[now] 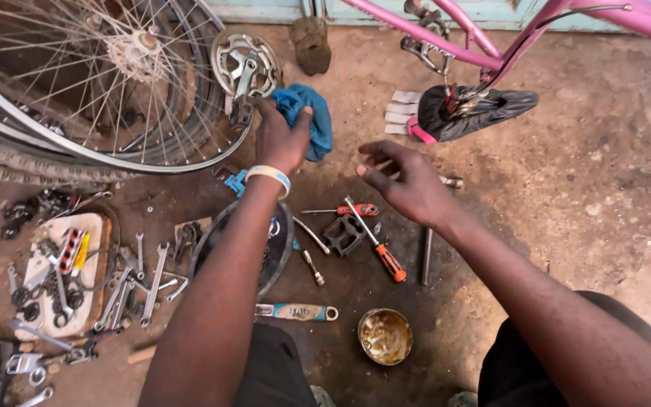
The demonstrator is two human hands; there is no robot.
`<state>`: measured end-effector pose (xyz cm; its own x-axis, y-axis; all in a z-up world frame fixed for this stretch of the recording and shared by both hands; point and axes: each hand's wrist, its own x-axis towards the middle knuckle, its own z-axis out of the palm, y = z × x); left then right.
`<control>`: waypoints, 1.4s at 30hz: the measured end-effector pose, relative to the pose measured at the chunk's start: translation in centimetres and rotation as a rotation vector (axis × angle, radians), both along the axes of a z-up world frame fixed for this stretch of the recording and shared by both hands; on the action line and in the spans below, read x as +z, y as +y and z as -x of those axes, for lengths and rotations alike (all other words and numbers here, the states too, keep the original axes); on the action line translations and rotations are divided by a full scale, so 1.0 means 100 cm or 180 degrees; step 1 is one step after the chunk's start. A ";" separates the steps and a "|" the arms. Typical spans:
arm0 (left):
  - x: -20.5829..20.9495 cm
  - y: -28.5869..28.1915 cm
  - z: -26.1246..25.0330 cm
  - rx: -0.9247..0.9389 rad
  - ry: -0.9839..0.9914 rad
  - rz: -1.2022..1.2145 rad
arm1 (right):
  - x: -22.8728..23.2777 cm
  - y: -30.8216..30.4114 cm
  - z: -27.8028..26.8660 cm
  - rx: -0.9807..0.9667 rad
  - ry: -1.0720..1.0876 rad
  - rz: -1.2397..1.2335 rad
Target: The person works on a pink bicycle frame, using a hammer to tap a metal part into the head tube. They then apply grease to a bearing and install it into the frame.
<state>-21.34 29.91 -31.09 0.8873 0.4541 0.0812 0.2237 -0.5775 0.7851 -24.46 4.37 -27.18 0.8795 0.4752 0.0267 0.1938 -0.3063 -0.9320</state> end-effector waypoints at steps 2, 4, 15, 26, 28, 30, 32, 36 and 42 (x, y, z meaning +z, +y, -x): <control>-0.020 0.027 -0.011 0.0049 0.0068 0.0081 | 0.004 -0.005 0.006 0.0036 -0.0145 0.0549; -0.031 0.046 -0.015 -0.0125 0.0041 0.0137 | 0.021 -0.011 0.013 0.0911 -0.0592 0.1413; 0.076 -0.008 0.080 -0.1738 0.0431 -0.0977 | 0.116 -0.037 0.066 0.1786 -0.0412 0.2081; -0.097 -0.099 0.295 -0.3347 0.1120 0.0113 | -0.090 -0.124 0.202 0.1701 0.0933 0.1372; -0.111 -0.113 0.311 -0.3191 0.0736 0.0194 | -0.114 -0.118 0.226 0.1427 0.2692 0.1138; -0.128 -0.120 0.304 -0.3174 0.0629 0.0214 | -0.123 -0.101 0.228 0.1242 0.3123 0.0693; -0.132 -0.125 0.298 -0.3151 0.0532 0.0252 | -0.129 -0.086 0.225 0.1062 0.3554 0.0240; -0.135 -0.132 0.294 -0.2825 0.0505 0.0502 | -0.144 -0.067 0.212 0.0628 0.4010 0.0002; -0.139 -0.136 0.299 -0.2663 0.0424 0.0680 | -0.146 -0.059 0.208 0.0500 0.4031 0.0003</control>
<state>-51.25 16.26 -45.01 0.9322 -0.3570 -0.0593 -0.1105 -0.4367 0.8928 -45.24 -1.56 -41.83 0.2247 0.5756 -0.7862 -0.7923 -0.3618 -0.4912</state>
